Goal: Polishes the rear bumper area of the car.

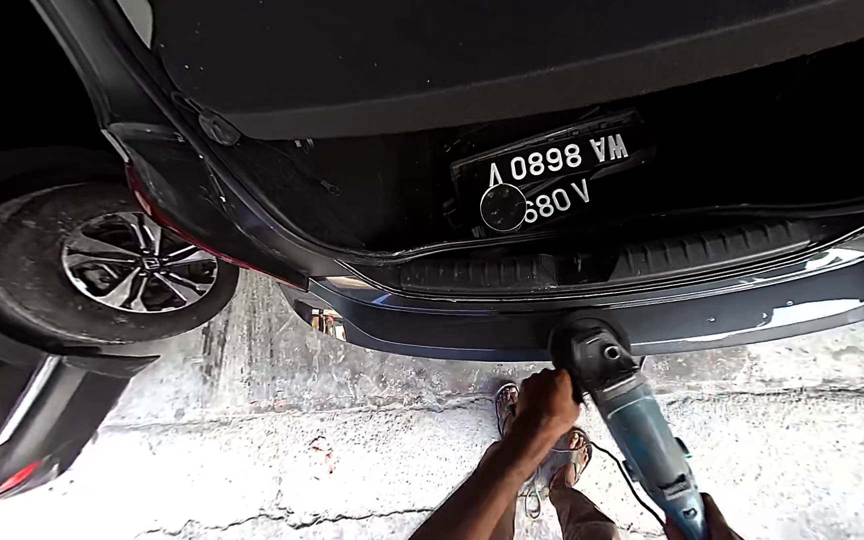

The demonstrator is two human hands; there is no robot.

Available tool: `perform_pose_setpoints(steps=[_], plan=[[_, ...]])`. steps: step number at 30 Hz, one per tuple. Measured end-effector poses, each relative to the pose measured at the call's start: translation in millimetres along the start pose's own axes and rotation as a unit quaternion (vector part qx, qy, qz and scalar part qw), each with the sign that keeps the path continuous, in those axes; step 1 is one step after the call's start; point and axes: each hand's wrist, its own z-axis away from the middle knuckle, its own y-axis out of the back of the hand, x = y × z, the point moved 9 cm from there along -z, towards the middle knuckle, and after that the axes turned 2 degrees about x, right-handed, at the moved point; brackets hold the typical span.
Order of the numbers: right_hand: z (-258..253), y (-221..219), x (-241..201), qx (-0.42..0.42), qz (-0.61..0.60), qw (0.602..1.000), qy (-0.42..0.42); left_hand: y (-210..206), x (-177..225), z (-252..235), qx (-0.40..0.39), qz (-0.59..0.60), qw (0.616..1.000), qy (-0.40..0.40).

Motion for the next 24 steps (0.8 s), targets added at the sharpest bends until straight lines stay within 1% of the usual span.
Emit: perform_pose_setpoints(steps=[3, 5, 6, 8, 10, 11, 14, 17, 21, 24], plan=[[1, -25, -55, -0.055, -0.004, 0.997, 0.049, 11, -82, 19, 0.014, 0.020, 0.996, 0.090], [1, -40, -85, -0.079, 0.009, 0.994, 0.079, 16, -129, 28, 0.040, 0.030, 0.990, 0.130], [0, -46, -95, -0.088, 0.023, 0.992, 0.088, 16, -147, 32, 0.052, 0.038, 0.988, 0.141], [0, -52, -105, -0.089, 0.049, 0.988, 0.113, 14, -167, 37, 0.067, 0.049, 0.985, 0.151], [-1, -45, -111, -0.089, 0.033, 0.987, 0.127, 12, -170, 39, 0.072, 0.051, 0.984, 0.157], [-4, -39, -110, -0.086, 0.028, 0.987, 0.133, 11, -165, 39, 0.072, 0.051, 0.983, 0.160], [-14, -13, -88, -0.073, 0.036, 0.987, 0.136, 5, -129, 35, 0.066, 0.057, 0.983, 0.160], [-33, 15, -44, -0.077, 0.028, 0.989, 0.123, -1, -72, 27, 0.062, 0.060, 0.985, 0.148], [-63, 66, 33, -0.055, 0.032, 0.992, 0.111, -11, 28, 13, 0.057, 0.047, 0.988, 0.133], [-86, 119, 88, -0.066, 0.018, 0.996, 0.063, -18, 116, -4, 0.040, 0.036, 0.992, 0.115]])
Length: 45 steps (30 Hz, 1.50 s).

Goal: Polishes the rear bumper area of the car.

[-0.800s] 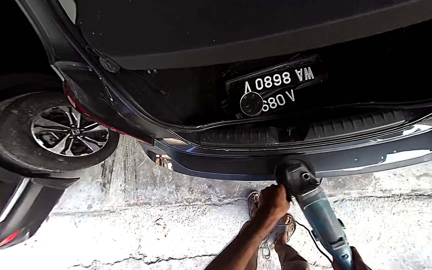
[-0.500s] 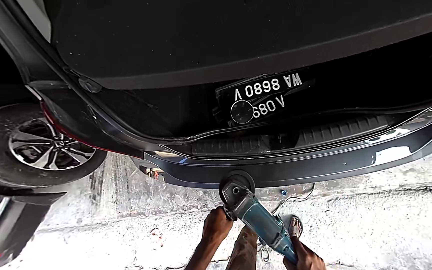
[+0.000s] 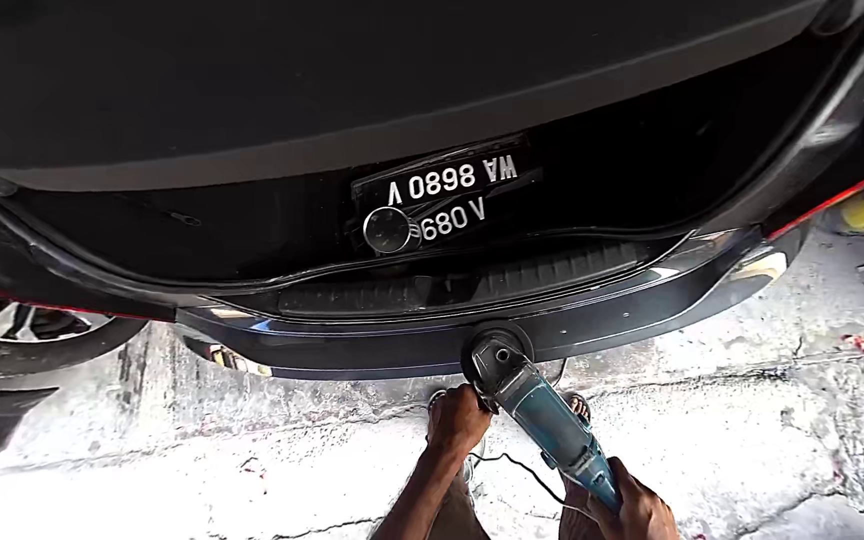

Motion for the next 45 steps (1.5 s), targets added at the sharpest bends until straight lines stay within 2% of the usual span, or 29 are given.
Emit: perform_pose_setpoints(steps=[6, 10, 13, 15, 17, 20, 22, 25, 29, 31, 33, 35, 38, 45], plan=[[0, 80, 114, 0.054, -0.034, 0.997, -0.054, -27, 171, 12, -0.026, -0.048, 0.995, -0.085], [-3, 124, 167, 0.124, -0.058, 0.987, -0.083, -31, 274, 17, -0.021, -0.062, 0.986, -0.152], [-9, 154, 196, 0.165, -0.048, 0.980, -0.097, -36, 333, 14, -0.008, -0.060, 0.977, -0.203], [-15, 169, 205, 0.176, -0.036, 0.978, -0.103, -39, 353, 11, 0.002, -0.054, 0.975, -0.217], [-18, 175, 204, 0.178, -0.020, 0.979, -0.098, -40, 351, 9, 0.008, -0.050, 0.975, -0.215], [-14, 161, 186, 0.134, -0.012, 0.987, -0.082, -44, 311, 8, 0.002, -0.051, 0.979, -0.195], [-9, 136, 165, 0.086, -0.014, 0.994, -0.069, -46, 261, 10, -0.010, -0.046, 0.986, -0.158], [-5, 89, 115, 0.021, -0.007, 0.999, -0.049, -38, 163, 12, -0.024, -0.028, 0.996, -0.077], [-13, 29, 30, -0.038, 0.012, 0.999, 0.005, -14, 34, 8, 0.013, 0.010, 1.000, 0.006], [-16, 5, -2, -0.032, 0.030, 0.998, 0.044, -8, -16, 4, 0.034, 0.025, 0.999, 0.024], [-17, -7, -20, -0.002, 0.039, 0.996, 0.080, -6, -45, 2, 0.051, 0.032, 0.998, 0.030], [-15, -9, -21, 0.005, 0.039, 0.996, 0.085, -7, -47, 4, 0.047, 0.033, 0.998, 0.032], [-14, 7, 3, -0.026, 0.023, 0.999, 0.038, -8, -11, 7, 0.022, 0.029, 0.999, 0.021], [-8, 89, 86, 0.050, -0.018, 0.998, -0.019, -12, 147, 8, -0.043, -0.024, 0.996, -0.075]])
